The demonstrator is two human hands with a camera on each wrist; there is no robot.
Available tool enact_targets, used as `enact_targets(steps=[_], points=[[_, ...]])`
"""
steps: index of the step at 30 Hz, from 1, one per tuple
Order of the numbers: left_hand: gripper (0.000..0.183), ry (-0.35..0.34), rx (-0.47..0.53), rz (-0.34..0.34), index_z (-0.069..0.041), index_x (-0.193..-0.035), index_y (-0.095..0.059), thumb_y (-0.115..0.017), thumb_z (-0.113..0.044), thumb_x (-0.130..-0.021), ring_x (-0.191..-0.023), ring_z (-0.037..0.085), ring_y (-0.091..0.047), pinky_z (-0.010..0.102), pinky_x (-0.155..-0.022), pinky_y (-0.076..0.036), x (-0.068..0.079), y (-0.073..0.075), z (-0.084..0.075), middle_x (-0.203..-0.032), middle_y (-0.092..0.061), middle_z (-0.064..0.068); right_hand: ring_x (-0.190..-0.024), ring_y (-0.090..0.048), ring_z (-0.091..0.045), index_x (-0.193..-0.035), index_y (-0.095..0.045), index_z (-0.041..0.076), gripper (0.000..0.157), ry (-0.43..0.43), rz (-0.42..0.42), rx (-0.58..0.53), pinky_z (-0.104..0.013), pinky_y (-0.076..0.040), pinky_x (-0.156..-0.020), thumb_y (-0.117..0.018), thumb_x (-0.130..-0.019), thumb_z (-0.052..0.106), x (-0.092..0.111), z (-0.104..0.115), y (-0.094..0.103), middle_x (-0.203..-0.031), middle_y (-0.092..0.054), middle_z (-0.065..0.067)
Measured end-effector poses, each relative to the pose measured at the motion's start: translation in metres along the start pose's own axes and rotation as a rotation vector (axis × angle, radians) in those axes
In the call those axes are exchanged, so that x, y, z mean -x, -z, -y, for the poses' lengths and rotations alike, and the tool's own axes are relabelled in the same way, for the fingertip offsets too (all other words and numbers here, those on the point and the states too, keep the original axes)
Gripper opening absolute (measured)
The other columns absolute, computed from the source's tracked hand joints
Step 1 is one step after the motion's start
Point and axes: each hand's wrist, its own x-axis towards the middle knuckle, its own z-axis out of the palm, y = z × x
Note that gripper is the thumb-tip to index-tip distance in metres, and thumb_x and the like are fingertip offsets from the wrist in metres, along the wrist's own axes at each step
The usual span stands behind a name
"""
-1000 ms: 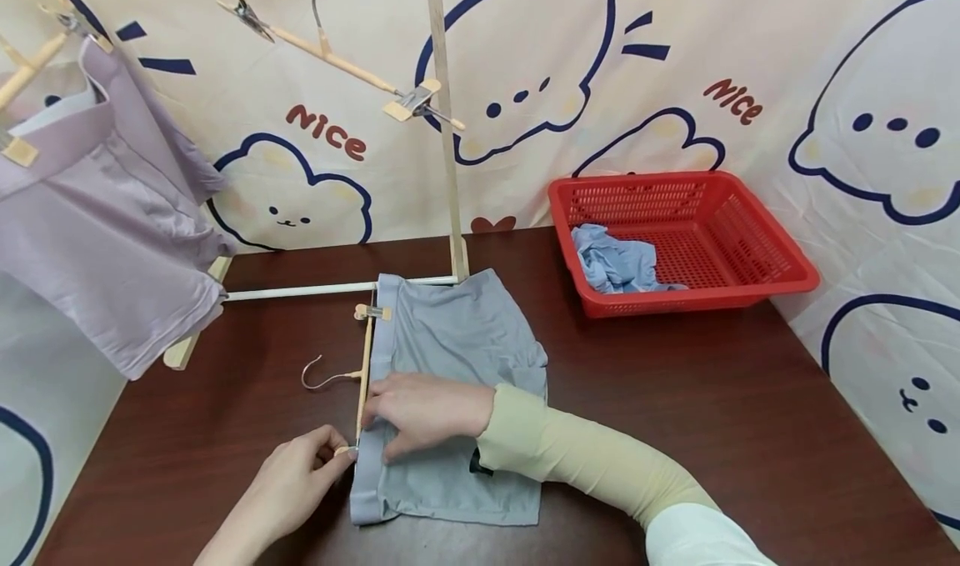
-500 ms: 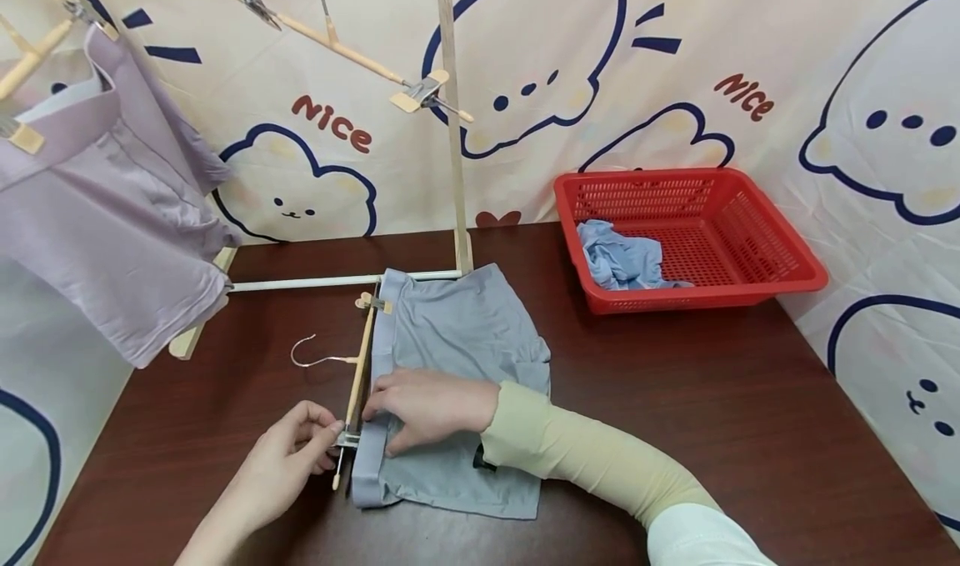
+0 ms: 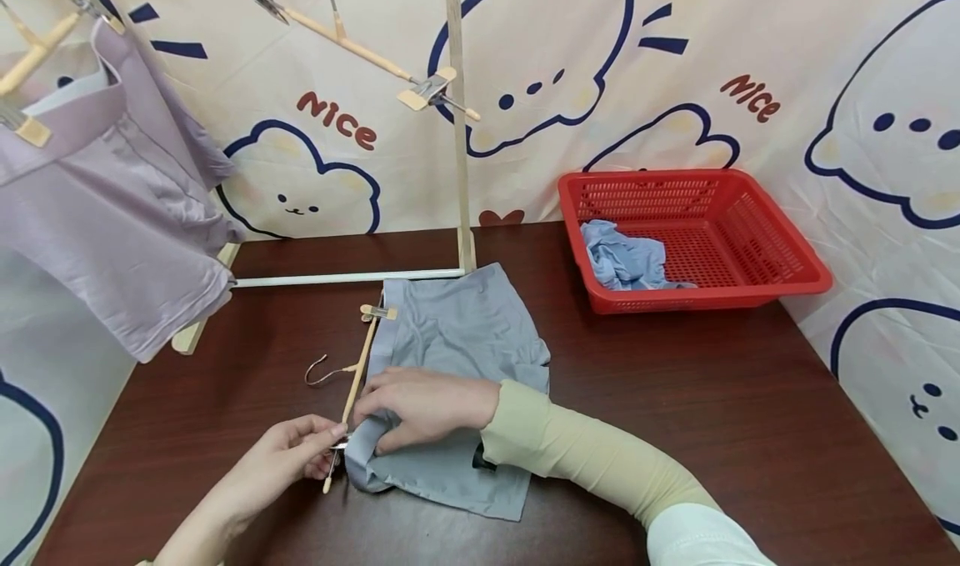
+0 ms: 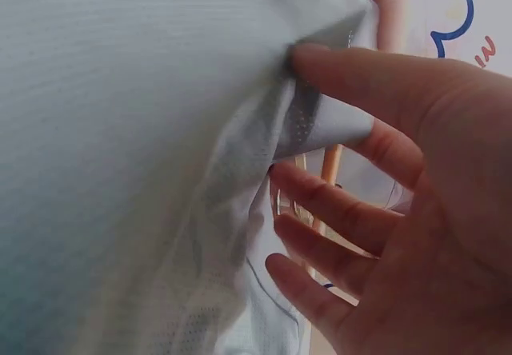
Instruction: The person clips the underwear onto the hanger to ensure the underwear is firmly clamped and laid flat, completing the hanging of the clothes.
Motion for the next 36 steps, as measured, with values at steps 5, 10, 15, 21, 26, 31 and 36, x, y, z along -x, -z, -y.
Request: enact_targets(steps=[5, 10, 15, 21, 26, 31, 36], points=[[0.029, 0.005, -0.01, 0.115, 0.007, -0.109, -0.059, -0.054, -0.021, -0.107, -0.074, 0.012, -0.057, 0.027, -0.069, -0.051, 0.0003, 0.0001, 0.0014, -0.083, -0.059, 0.006, -0.106, -0.049, -0.002, -0.102, -0.075, 0.024, 0.013, 0.019, -0.025, -0.005, -0.014, -0.036, -0.091, -0.079, -0.09, 0.028, -0.0001, -0.0029, 0.0001, -0.114, -0.062, 0.011], [0.03, -0.015, -0.033, 0.078, 0.006, -0.114, -0.059, -0.056, -0.023, -0.106, -0.077, 0.014, -0.057, 0.029, -0.071, -0.05, 0.0001, -0.002, 0.0004, -0.084, -0.057, 0.005, -0.109, -0.05, -0.002, -0.108, -0.077, 0.02, 0.023, 0.028, -0.012, -0.053, -0.012, -0.036, -0.092, -0.08, -0.09, 0.033, -0.0002, -0.0039, -0.0008, -0.117, -0.063, 0.009], [0.033, -0.009, -0.004, 0.084, 0.006, -0.123, -0.054, -0.054, -0.023, -0.107, -0.077, 0.017, -0.06, 0.03, -0.07, -0.053, -0.0013, -0.0035, -0.0006, -0.087, -0.06, 0.01, -0.11, -0.049, -0.002, -0.109, -0.075, 0.019, 0.024, 0.028, -0.016, -0.085, -0.012, -0.035, -0.093, -0.078, -0.092, 0.034, -0.0007, -0.0039, -0.0002, -0.118, -0.063, 0.01], [0.044, 0.048, -0.042, 0.186, 0.004, -0.1, -0.059, -0.037, -0.031, -0.113, -0.068, 0.016, -0.059, 0.029, -0.062, -0.052, 0.0001, 0.0009, -0.0018, -0.077, -0.062, 0.01, -0.111, -0.05, -0.002, -0.108, -0.075, 0.018, 0.018, 0.038, -0.044, -0.113, -0.013, -0.034, -0.097, -0.077, -0.093, 0.028, -0.0015, -0.0043, 0.002, -0.118, -0.064, 0.009], [0.058, 0.088, -0.038, 0.186, 0.001, -0.081, -0.057, -0.029, -0.039, -0.113, -0.061, 0.013, -0.053, 0.028, -0.057, -0.046, 0.0029, 0.0055, -0.0015, -0.068, -0.056, 0.004, -0.11, -0.05, -0.002, -0.105, -0.074, 0.017, 0.015, 0.036, -0.046, -0.124, -0.013, -0.034, -0.096, -0.076, -0.094, 0.027, -0.0014, -0.0054, 0.0043, -0.117, -0.064, 0.008], [0.053, 0.094, 0.013, 0.048, -0.005, -0.077, -0.051, -0.033, -0.04, -0.112, -0.059, 0.012, -0.045, 0.029, -0.057, -0.042, 0.0042, 0.0046, 0.0004, -0.065, -0.046, 0.002, -0.108, -0.052, -0.003, -0.111, -0.074, 0.014, 0.023, 0.014, -0.052, -0.107, -0.013, -0.035, -0.096, -0.075, -0.094, 0.029, 0.0004, -0.0076, 0.0043, -0.116, -0.064, 0.007], [0.045, 0.144, 0.109, -0.126, -0.009, -0.078, -0.049, -0.044, -0.04, -0.11, -0.061, 0.012, -0.044, 0.029, -0.059, -0.041, 0.0046, 0.001, 0.0022, -0.072, -0.045, 0.002, -0.1, -0.055, -0.003, -0.121, -0.065, 0.012, 0.051, -0.076, -0.063, -0.039, -0.013, -0.039, -0.088, -0.079, -0.088, 0.048, 0.0047, 0.0005, -0.0007, -0.11, -0.063, 0.006]])
